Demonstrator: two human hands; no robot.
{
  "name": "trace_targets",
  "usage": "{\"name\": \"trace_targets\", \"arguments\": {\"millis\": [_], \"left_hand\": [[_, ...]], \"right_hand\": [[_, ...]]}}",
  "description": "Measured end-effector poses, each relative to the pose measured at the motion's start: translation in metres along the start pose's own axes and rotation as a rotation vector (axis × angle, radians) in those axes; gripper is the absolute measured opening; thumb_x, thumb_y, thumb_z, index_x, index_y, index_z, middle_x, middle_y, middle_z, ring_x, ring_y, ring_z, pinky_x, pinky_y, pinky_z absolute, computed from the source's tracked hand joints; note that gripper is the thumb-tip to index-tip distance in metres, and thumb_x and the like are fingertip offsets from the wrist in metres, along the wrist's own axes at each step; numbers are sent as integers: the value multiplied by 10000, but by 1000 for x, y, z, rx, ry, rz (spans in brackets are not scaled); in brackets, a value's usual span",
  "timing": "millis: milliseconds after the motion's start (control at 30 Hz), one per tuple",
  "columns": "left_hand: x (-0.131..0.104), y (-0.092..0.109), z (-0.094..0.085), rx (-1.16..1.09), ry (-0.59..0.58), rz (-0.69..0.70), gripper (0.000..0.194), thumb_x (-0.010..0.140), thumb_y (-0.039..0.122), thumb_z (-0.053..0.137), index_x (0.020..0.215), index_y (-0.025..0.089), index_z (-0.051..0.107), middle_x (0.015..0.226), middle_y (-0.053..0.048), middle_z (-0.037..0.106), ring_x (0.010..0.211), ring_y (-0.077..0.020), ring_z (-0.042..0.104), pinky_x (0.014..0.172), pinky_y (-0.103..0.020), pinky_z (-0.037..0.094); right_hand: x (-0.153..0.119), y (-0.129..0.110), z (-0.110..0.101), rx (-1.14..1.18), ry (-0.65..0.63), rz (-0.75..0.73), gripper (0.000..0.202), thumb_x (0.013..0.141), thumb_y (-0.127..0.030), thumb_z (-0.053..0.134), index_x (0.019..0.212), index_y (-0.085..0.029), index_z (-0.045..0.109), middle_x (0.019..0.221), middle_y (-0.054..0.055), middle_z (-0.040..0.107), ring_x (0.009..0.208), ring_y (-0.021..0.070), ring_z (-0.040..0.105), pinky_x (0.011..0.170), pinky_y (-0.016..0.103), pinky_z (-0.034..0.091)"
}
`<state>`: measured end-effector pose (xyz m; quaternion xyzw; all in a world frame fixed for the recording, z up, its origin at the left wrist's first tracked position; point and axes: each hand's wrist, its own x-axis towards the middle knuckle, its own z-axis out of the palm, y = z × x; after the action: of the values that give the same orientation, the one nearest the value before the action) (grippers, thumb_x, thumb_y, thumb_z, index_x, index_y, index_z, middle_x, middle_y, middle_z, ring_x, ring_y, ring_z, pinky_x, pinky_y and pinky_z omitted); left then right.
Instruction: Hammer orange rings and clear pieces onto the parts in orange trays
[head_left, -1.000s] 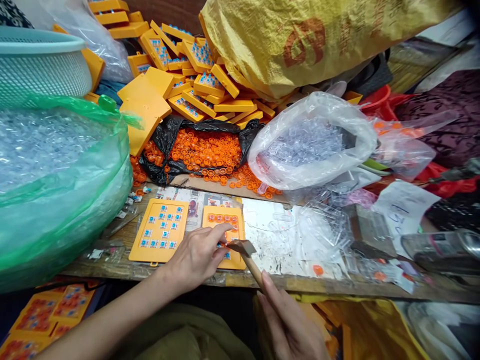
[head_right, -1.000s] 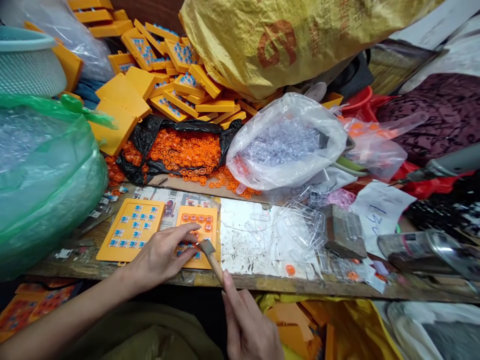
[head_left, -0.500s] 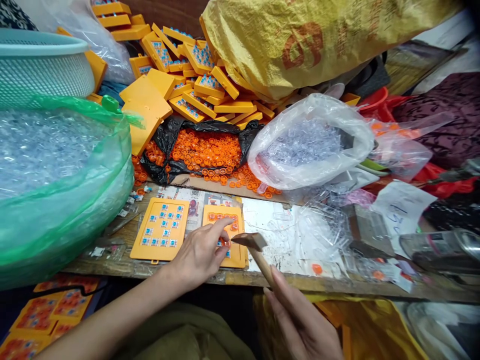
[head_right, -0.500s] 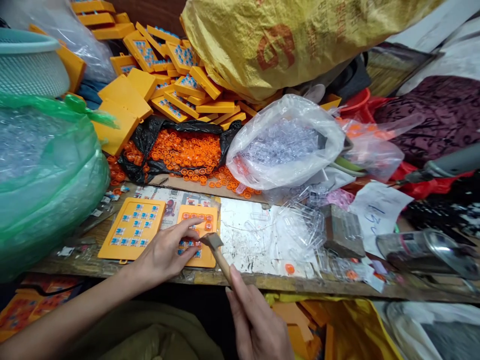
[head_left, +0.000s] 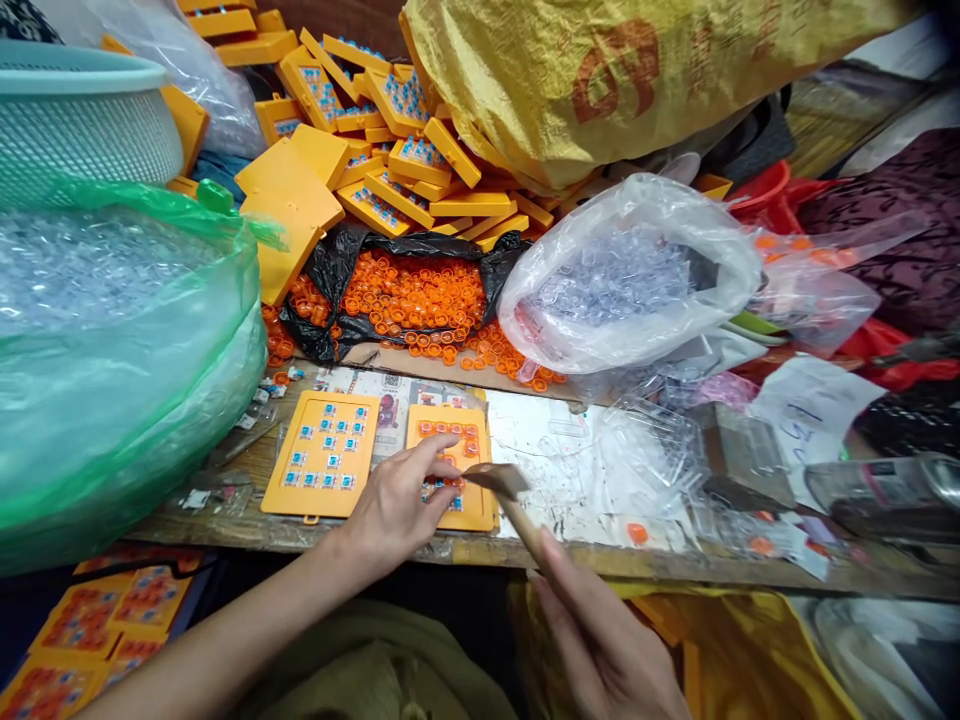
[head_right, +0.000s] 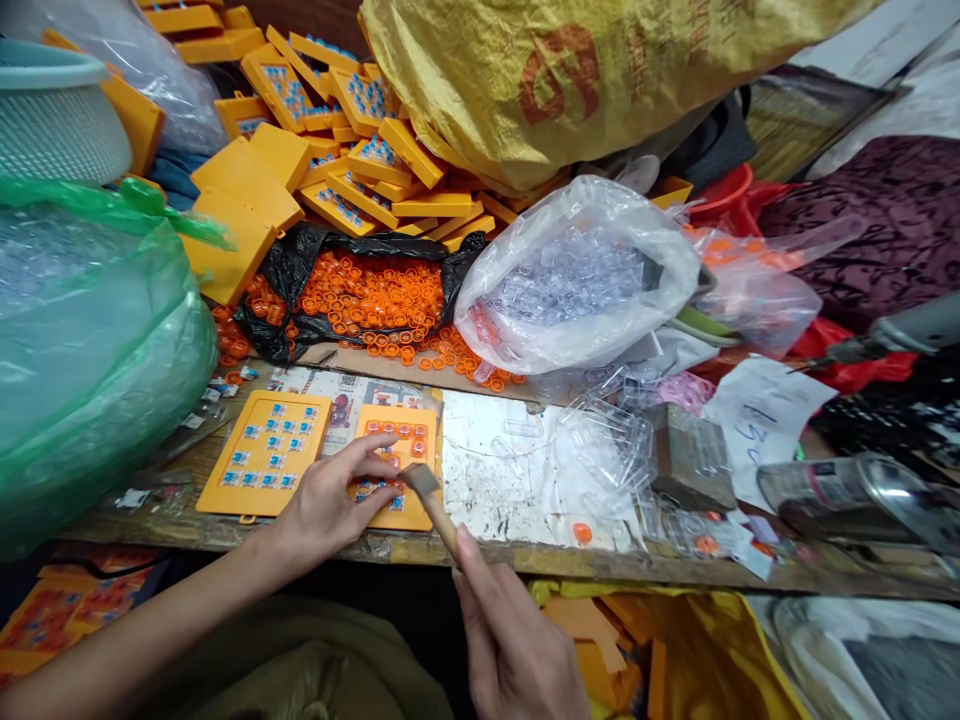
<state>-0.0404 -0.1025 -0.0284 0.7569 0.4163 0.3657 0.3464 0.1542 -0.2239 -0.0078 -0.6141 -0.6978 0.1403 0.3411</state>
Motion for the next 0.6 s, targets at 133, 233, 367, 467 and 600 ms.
{"name": "trace_targets", "arguments": {"millis": [133,233,367,467,600], "left_hand": [[-6,-2,1,-24,6,2,472,778,83,615,1219,196,492,873,-16,757,849,-178,711,820,-336,573],[-4,-1,-9,-13,-43,12,463,774,98,621,1219,183,527,904,-32,751,856,-179,706,817,-328,572],[35,-11,-27,135,29,123,183,820,164,593,979,163,683,901,-64,744,825,-182,692,798,-326,563],[83,-29,-26,347,17,93,183,842,131,540,903,156,710,964,-82,731,912,-199,668,858,-351,532],[131,-48,-10,400,-85,46,176,800,107,566,823,164,731,924,-80,724,907,-211,660,860,-339,515]], "right_hand": [[-3,2,6,-26,-72,34,477,921,-172,484,1382,-291,462,1086,55,713,897,147,713,749,159,556],[-5,5,9,19,-15,63,444,913,-197,505,1347,-295,511,1160,38,689,988,163,689,814,180,548],[-7,8,10,70,78,24,528,853,-151,592,1346,-322,506,1174,-9,683,980,167,692,873,194,531],[-11,5,13,96,20,-32,570,834,-128,607,1364,-305,490,1164,17,687,964,185,697,841,190,545],[-24,0,21,68,22,-41,462,879,-193,555,1322,-326,538,972,15,749,809,158,732,718,152,569]]}}
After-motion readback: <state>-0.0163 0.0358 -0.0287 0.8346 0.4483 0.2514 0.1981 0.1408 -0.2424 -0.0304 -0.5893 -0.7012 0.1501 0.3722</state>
